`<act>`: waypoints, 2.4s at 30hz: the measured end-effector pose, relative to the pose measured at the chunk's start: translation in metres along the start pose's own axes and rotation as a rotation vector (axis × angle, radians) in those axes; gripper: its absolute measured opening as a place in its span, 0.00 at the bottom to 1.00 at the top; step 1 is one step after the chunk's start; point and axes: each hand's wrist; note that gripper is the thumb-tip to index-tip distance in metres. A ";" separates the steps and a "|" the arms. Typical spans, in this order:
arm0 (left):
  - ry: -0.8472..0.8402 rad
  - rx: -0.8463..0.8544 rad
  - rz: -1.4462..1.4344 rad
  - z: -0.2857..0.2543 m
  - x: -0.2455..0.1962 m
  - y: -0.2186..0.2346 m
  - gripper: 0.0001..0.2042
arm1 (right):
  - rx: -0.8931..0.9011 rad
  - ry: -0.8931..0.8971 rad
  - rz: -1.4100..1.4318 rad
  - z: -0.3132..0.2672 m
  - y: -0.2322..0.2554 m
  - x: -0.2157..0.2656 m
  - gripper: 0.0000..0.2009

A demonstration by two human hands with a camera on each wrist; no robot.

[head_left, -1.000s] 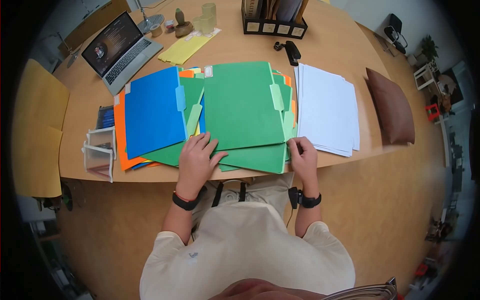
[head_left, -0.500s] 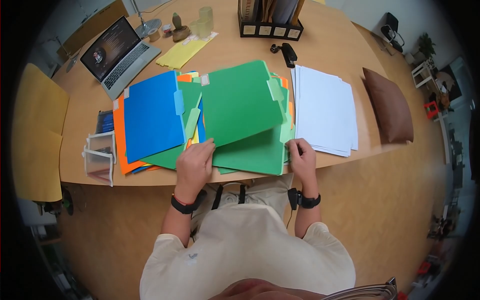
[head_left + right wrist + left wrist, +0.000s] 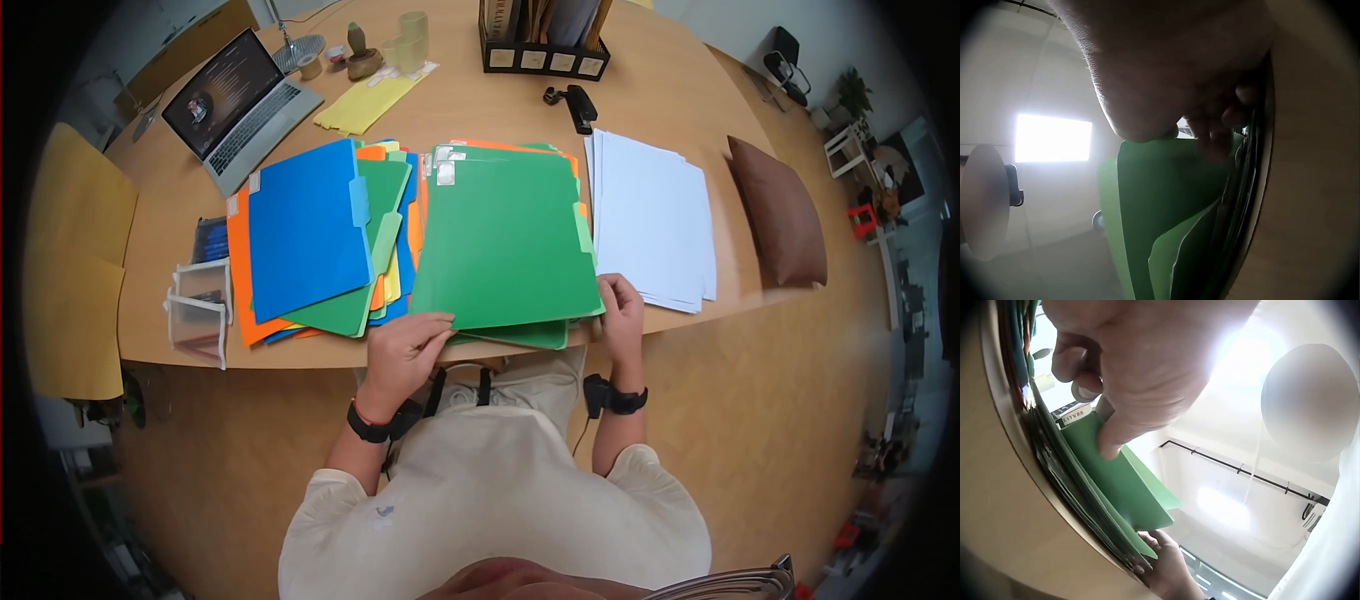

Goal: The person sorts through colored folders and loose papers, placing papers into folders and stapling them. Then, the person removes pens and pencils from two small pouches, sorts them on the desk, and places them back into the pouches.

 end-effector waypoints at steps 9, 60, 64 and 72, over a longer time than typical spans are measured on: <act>0.214 -0.035 -0.157 -0.010 0.001 -0.003 0.03 | 0.253 -0.138 -0.134 -0.004 0.003 0.020 0.12; 0.007 0.307 0.566 0.027 0.005 0.001 0.35 | -0.725 0.036 -1.247 0.024 0.092 0.013 0.24; 0.011 0.366 0.550 0.031 -0.002 0.009 0.39 | -0.732 0.088 -1.319 0.005 0.067 0.012 0.24; 0.055 0.483 0.474 0.036 -0.012 0.025 0.37 | -0.317 0.318 -1.187 -0.016 0.018 0.022 0.23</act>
Point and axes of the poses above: each hand's wrist, its own z-axis towards the middle knuckle, its own y-axis out of the back of the hand, x = y × z, and after that the axes turned 4 degrees about -y, right-handed
